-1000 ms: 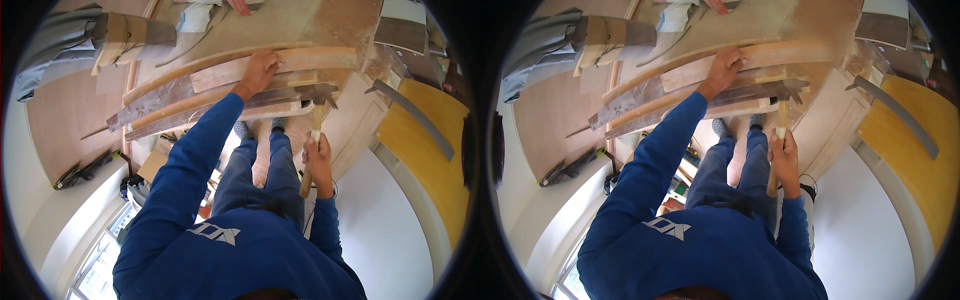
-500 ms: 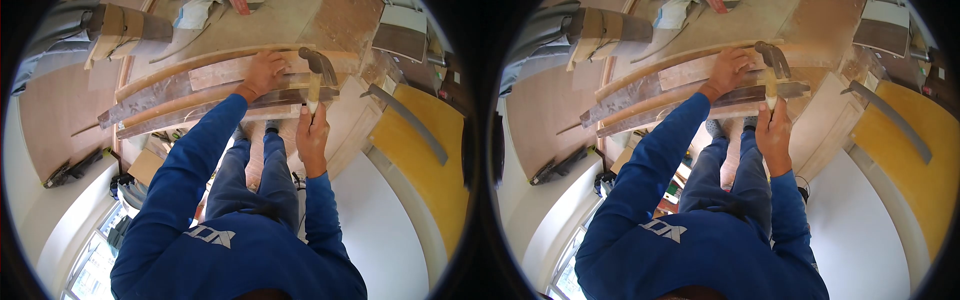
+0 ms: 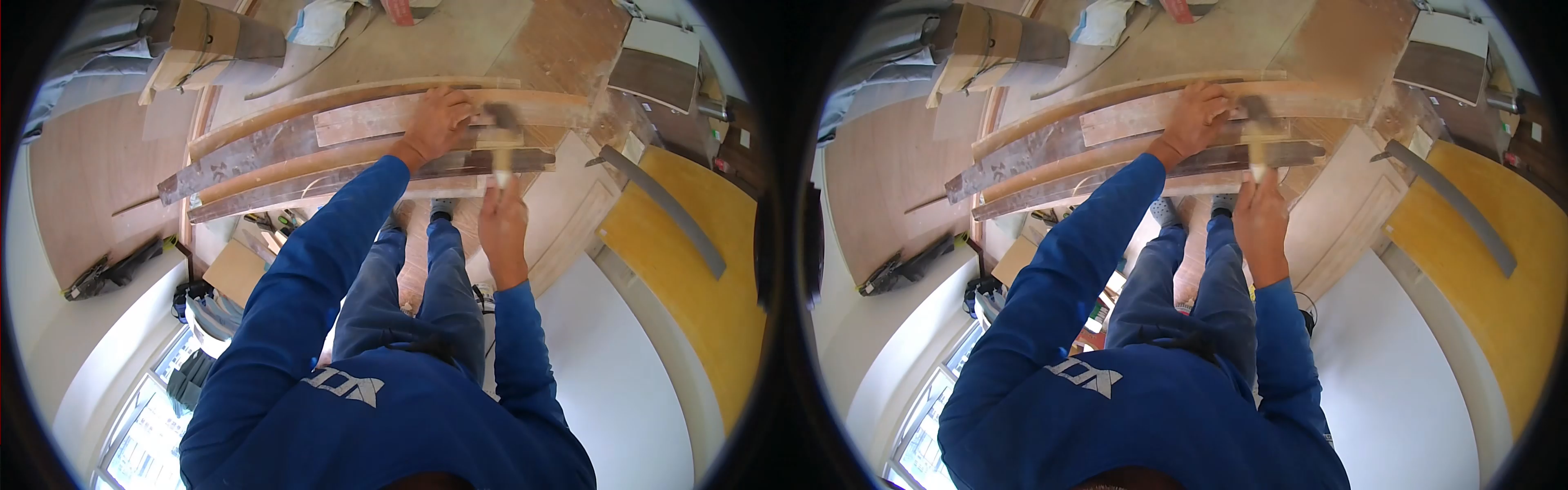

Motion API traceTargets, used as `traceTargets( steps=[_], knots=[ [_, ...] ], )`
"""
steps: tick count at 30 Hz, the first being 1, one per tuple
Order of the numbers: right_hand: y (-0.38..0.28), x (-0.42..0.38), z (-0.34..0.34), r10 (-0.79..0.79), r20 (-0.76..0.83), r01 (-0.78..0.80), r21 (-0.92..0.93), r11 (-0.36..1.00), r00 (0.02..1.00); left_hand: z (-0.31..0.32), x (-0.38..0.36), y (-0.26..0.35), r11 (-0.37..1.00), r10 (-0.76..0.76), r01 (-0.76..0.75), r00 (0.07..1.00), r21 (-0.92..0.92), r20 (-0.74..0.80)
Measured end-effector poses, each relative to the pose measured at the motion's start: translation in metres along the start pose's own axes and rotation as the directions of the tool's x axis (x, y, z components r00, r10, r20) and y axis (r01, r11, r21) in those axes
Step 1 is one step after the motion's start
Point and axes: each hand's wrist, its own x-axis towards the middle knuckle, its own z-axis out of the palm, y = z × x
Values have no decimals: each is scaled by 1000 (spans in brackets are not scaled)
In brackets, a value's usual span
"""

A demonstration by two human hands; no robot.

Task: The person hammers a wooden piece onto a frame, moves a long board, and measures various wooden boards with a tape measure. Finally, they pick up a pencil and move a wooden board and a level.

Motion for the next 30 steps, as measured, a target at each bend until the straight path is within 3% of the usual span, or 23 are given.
traceTargets(
  steps=[1,3,6,8,9,11,12,15,17,19,21,22,23,25,26,27,28,30],
  knots=[
    [5,6,1,-39,81,54,-190,980,996,1,1,-1,1000,-1,1,1000,1,-7],
    [9,6,-2,-8,93,21,-138,990,996,-1,2,-5,1000,-3,3,1000,6,-15],
    [8,2,-10,-124,11,124,-171,977,992,-9,5,-5,1000,-6,7,999,-16,43],
    [-3,-5,-21,0,-14,2,157,988,1000,-17,7,-5,991,-104,114,986,71,-132],
    [-14,-10,-25,-2,-9,3,157,988,1000,-18,11,-8,990,-108,119,985,74,-134],
    [-36,-19,-29,41,-111,-3,321,947,993,-17,20,-18,821,-353,455,879,346,-321],
    [-26,-16,-21,39,-107,-2,322,947,993,-15,21,-19,818,-354,458,877,347,-323],
    [24,-8,10,-138,-180,140,-4,990,974,-8,12,-13,734,-471,529,849,426,-241],
    [37,16,16,-107,34,112,-256,960,994,-13,22,-15,678,-580,557,806,480,-115],
    [8,17,-2,-147,31,149,-336,930,989,-13,19,-14,673,-581,563,804,479,-129],
    [-15,17,-9,-67,-123,79,96,992,990,-12,24,-15,677,-566,565,809,471,-157],
    [-30,11,-19,-7,-101,32,249,968,995,-12,23,-15,669,-577,572,802,475,-154],
    [-18,8,-13,-5,-98,29,245,969,995,-10,22,-16,660,-587,577,796,481,-149],
    [21,-4,11,-142,-301,218,237,947,943,-9,21,-16,670,-565,572,806,473,-176],
    [30,-2,17,-141,-299,217,236,947,944,-9,20,-17,680,-539,567,816,465,-206],
    [33,8,22,-131,-110,130,-20,991,985,-9,21,-18,679,-540,570,815,463,-211],
    [35,15,26,-66,75,85,-289,953,995,-9,21,-18,679,-543,573,813,460,-211],
    [31,24,25,-94,55,104,-226,969,994,-9,22,-19,680,-542,575,812,455,-215]
  ],
)
